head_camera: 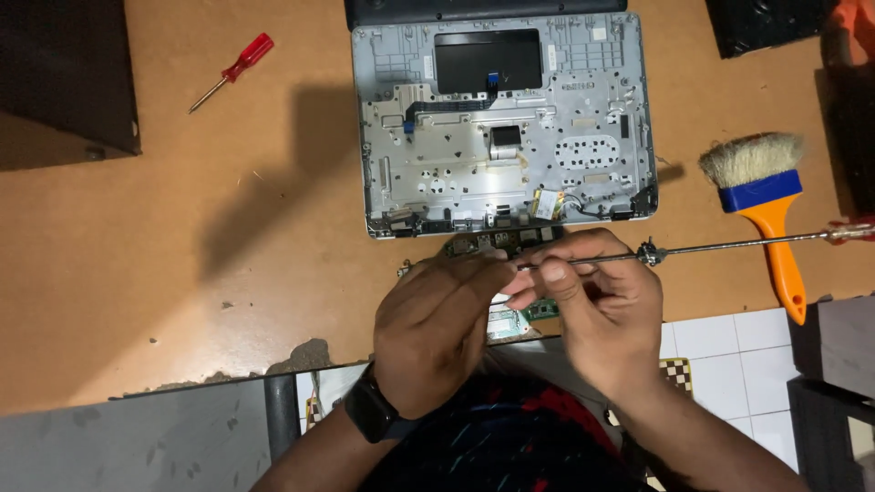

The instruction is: Disassembling a laptop by removing internal screws and the motherboard from the chassis using a screwdriver.

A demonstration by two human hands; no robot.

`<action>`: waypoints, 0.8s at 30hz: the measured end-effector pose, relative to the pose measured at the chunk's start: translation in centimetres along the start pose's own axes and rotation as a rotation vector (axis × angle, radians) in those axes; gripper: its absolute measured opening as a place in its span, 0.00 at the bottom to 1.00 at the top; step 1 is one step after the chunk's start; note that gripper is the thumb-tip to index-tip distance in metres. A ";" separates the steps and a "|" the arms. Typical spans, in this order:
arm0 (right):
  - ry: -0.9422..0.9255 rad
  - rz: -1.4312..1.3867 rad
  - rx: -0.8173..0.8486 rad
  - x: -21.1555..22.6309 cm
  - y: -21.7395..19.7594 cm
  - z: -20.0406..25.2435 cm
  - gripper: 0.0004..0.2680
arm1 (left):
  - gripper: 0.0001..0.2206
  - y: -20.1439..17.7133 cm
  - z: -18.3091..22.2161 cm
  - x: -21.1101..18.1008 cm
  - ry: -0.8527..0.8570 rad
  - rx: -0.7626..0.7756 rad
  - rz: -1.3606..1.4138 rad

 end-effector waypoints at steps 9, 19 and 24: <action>0.076 -0.319 -0.020 -0.1 1.7 0.4 0.07 | 0.11 -2.4 -1.3 -0.2 0.164 -0.042 -0.056; 0.095 -0.090 -0.043 -0.4 3.6 2.7 0.06 | 0.07 -4.1 0.0 0.5 0.157 -0.054 -0.053; 0.123 -0.054 -0.027 -0.2 5.2 3.1 0.06 | 0.14 -5.6 0.6 1.3 0.164 0.068 -0.003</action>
Point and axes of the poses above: each hand's wrist, its own z-axis away from the middle knuckle, its own y-axis out of the palm, x = y × z, the point moved 2 cm from there along -z, towards the middle knuckle, and after that the axes turned 3 degrees about -z, right-handed, at the moved point
